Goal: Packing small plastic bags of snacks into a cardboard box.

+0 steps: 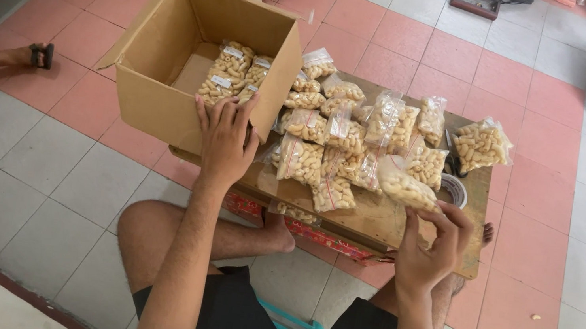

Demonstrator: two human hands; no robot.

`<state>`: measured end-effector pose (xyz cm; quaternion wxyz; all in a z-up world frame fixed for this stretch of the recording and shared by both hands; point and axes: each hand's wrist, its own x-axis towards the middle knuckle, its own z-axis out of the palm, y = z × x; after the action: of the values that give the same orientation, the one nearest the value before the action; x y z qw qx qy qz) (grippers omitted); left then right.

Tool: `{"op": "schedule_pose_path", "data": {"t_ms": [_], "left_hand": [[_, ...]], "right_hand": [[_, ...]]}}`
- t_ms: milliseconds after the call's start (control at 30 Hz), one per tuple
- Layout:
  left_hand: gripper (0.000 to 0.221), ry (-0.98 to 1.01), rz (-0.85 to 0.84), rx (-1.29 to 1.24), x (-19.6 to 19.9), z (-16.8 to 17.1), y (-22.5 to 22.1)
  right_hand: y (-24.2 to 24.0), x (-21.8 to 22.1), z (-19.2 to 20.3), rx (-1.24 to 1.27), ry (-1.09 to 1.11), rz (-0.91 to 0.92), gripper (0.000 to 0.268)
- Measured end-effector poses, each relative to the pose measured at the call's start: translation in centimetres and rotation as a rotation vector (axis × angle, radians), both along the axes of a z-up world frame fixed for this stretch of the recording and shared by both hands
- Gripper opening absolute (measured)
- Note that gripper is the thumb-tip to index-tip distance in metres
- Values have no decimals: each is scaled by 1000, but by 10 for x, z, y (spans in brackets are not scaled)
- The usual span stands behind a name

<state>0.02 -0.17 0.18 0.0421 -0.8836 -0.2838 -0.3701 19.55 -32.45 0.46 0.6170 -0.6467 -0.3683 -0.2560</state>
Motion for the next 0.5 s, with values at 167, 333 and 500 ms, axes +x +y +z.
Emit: {"op": "schedule_pose_path", "data": {"t_ms": [167,333,500], "left_hand": [[63,4,-7,-21,0,1,-1],[65,11,-13,-25,-1,2,1],[57,-29,-79,-128,-4,32,-25]], "right_hand": [[-8,0,-18,222,389,220,38],[-9,-13,-20,432,804,490,42],[-9,-33,-12,358,940,687,52]]}}
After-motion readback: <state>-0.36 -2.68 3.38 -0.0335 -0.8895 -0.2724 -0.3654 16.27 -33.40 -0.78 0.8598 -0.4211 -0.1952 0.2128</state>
